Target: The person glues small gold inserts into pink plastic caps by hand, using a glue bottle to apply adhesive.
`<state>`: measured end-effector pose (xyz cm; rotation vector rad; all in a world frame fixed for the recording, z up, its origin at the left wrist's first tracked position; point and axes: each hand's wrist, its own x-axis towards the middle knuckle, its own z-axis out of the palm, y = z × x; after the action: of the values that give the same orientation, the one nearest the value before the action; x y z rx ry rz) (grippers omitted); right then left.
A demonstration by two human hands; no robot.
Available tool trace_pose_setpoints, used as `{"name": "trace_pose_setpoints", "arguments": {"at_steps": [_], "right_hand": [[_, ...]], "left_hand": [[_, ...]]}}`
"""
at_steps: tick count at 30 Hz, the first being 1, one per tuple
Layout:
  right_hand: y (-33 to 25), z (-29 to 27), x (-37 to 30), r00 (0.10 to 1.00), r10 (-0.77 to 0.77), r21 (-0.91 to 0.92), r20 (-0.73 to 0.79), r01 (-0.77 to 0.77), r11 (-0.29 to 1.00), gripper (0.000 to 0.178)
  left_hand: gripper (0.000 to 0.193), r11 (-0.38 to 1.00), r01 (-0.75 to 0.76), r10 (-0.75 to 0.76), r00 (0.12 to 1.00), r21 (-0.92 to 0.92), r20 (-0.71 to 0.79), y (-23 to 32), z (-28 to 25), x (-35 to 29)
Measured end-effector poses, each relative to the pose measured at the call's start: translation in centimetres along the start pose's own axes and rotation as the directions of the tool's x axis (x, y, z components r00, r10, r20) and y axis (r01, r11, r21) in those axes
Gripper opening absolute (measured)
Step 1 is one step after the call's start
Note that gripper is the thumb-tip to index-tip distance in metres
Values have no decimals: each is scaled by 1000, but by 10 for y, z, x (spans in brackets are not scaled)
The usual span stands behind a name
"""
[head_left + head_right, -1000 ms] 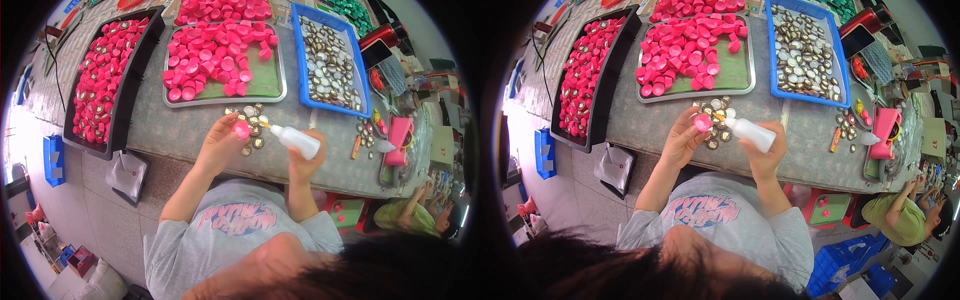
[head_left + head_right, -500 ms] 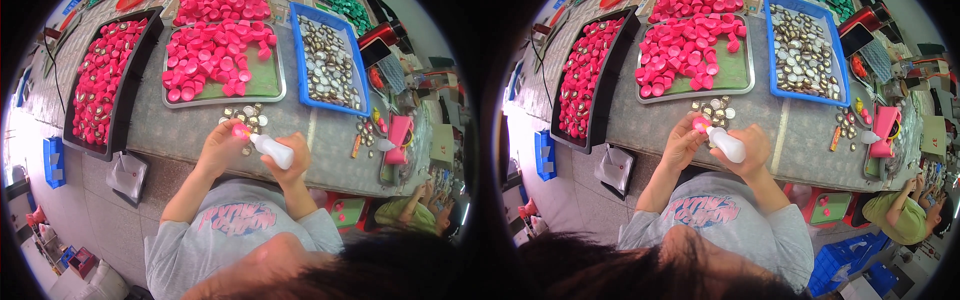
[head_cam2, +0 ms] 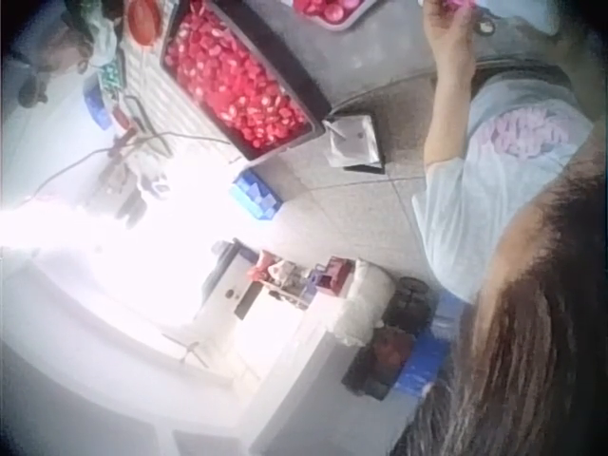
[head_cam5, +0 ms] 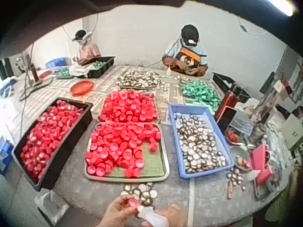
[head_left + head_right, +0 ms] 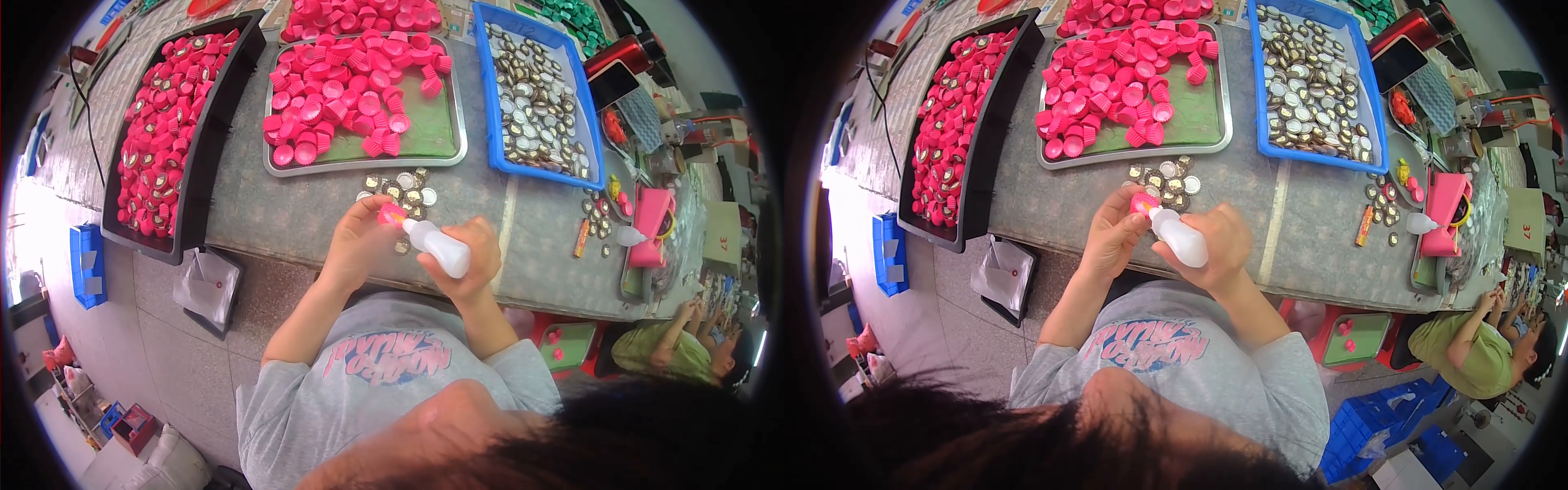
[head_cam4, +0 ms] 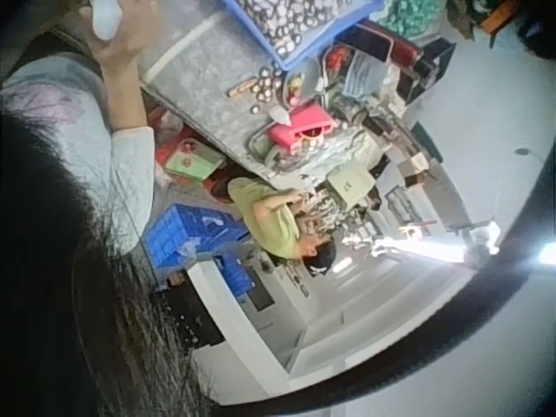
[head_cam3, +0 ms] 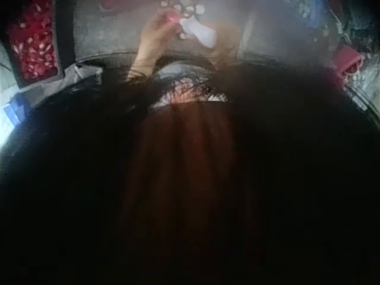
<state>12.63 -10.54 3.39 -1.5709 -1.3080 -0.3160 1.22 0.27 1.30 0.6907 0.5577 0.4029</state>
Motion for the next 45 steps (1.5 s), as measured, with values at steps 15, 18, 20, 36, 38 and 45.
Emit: {"name": "trace_pose_setpoints", "arguments": {"at_steps": [15,18,20,36,38,45], "right_hand": [[25,-30,-20,784,566,284,-256,-499,819,36],[38,-42,-24,704,674,282,-225,-615,736,33],[41,-45,-24,677,703,314,-218,-634,707,31],[85,-55,-58,622,754,312,-212,-688,655,36],[71,-55,-43,728,565,-46,-390,-628,777,35],[41,-32,-11,944,287,-263,164,-239,935,22]], "left_hand": [[35,662,-473,439,874,582,210,4,-21,3],[34,552,-529,498,829,645,254,3,-23,5],[35,535,-545,527,812,646,249,0,-26,7],[47,942,-307,318,945,-138,71,9,-23,14],[47,943,-215,239,969,-252,66,12,-27,16],[48,941,-86,142,978,-327,153,8,-30,16]]}}
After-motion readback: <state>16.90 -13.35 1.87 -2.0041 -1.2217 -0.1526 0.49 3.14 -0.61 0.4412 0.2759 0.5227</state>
